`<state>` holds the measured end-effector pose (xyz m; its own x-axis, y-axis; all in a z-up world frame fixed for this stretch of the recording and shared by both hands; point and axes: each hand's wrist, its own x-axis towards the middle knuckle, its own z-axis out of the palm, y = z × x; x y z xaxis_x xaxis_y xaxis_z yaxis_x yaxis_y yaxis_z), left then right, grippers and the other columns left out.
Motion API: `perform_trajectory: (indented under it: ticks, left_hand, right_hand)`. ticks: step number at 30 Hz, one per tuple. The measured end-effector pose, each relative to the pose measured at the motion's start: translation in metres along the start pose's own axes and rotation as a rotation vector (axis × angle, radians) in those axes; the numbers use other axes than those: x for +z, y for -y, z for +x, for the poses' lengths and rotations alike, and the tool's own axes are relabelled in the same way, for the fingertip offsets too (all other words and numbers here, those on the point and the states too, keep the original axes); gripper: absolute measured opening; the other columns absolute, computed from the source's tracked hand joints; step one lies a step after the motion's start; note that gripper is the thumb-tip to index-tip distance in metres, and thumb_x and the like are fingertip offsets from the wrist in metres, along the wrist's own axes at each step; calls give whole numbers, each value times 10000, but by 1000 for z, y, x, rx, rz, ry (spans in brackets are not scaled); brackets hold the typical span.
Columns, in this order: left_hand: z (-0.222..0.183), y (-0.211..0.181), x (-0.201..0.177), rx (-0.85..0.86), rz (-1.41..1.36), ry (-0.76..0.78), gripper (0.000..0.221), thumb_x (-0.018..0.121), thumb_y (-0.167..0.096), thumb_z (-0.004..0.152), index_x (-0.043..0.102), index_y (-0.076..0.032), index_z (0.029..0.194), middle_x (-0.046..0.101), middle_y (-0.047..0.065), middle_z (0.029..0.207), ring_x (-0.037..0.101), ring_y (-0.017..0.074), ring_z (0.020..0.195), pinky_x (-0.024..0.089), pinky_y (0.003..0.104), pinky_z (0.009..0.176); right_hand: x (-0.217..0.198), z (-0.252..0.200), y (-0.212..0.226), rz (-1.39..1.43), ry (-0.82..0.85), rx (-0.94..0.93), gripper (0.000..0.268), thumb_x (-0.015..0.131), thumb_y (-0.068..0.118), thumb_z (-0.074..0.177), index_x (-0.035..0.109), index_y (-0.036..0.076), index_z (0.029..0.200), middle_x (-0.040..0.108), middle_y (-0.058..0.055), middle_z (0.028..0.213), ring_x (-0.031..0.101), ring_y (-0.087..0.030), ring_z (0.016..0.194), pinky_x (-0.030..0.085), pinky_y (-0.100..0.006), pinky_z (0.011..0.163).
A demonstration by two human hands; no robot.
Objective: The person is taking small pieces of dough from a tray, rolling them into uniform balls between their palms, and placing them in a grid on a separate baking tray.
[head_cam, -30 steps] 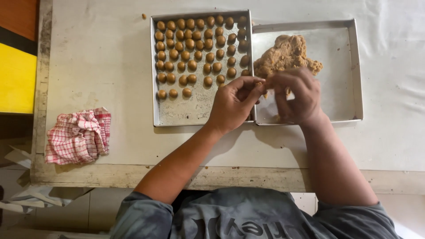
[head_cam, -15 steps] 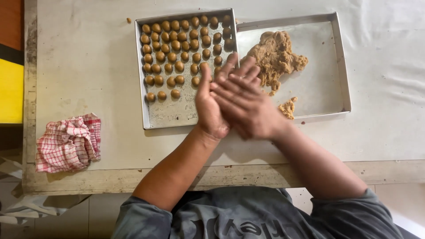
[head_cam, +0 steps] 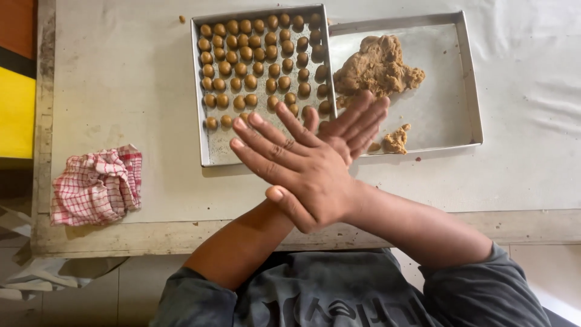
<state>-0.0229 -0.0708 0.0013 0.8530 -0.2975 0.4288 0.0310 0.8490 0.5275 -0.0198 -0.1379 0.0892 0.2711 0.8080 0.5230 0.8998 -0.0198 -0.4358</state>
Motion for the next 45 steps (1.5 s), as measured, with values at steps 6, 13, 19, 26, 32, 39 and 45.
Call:
perform_trajectory:
  ticks: [6, 13, 19, 26, 32, 39, 45]
  left_hand:
    - [-20, -30, 42, 41, -820, -365, 699, 248, -461, 1120, 54, -73, 1668, -75, 175, 1755, -79, 329, 1620, -42, 478, 1314]
    - [-31, -24, 31, 65, -719, -261, 893, 162, -664, 840, -47, -243, 1599, -119, 140, 1735, -97, 295, 1613, -62, 436, 1327]
    - [-43, -15, 36, 264, 63, 85, 970, 509, -671, 1014, 136, -101, 1704, 102, 176, 1795, 93, 325, 1717, 81, 462, 1478]
    - [-49, -23, 41, 196, -11, 66, 1040, 665, -602, 971, 74, -160, 1704, 35, 152, 1802, 35, 307, 1717, 34, 465, 1475]
    - [21, 27, 80, 1268, 40, -122, 721, 195, -581, 1099, 40, -173, 1672, -26, 73, 1745, -70, 283, 1617, -119, 525, 1336]
    - [-25, -59, 80, 94, -531, -637, 1038, 239, -769, 885, 118, -64, 1638, 129, 196, 1694, 87, 348, 1607, 78, 489, 1282]
    - [-42, -38, 47, 181, 9, -252, 851, 83, -693, 1001, 67, -198, 1694, -10, 64, 1823, -21, 239, 1728, -8, 455, 1449]
  right_hand:
    - [-6, -5, -9, -347, 71, 26, 597, 227, 327, 1119, 603, 41, 1485, 540, -158, 1573, 338, -345, 1538, 39, -524, 1306]
    - [11, -22, 23, -169, 285, -144, 605, 213, 411, 1104, 268, 78, 1606, 257, -179, 1680, 233, -330, 1596, 136, -511, 1338]
    - [-3, -12, 3, -264, 298, 51, 718, 48, 477, 1054, 227, 101, 1639, 124, -149, 1720, 1, -293, 1592, -141, -565, 1273]
    - [17, -39, 26, -246, 317, -94, 634, 120, 509, 1113, 169, 168, 1646, 68, -136, 1713, -29, -304, 1593, -76, -559, 1315]
    - [7, -25, 15, -301, 207, -117, 590, 150, 518, 1143, 236, 240, 1656, 111, -121, 1711, -18, -298, 1584, -64, -583, 1314]
    - [-8, -23, 0, -315, 497, 36, 609, 249, 551, 1084, 242, 302, 1640, 111, -179, 1713, -24, -366, 1576, -165, -578, 1213]
    - [22, -23, 16, -412, 222, -290, 725, 8, 765, 1105, 92, 356, 1697, -16, -52, 1739, -205, -247, 1558, -241, -566, 1247]
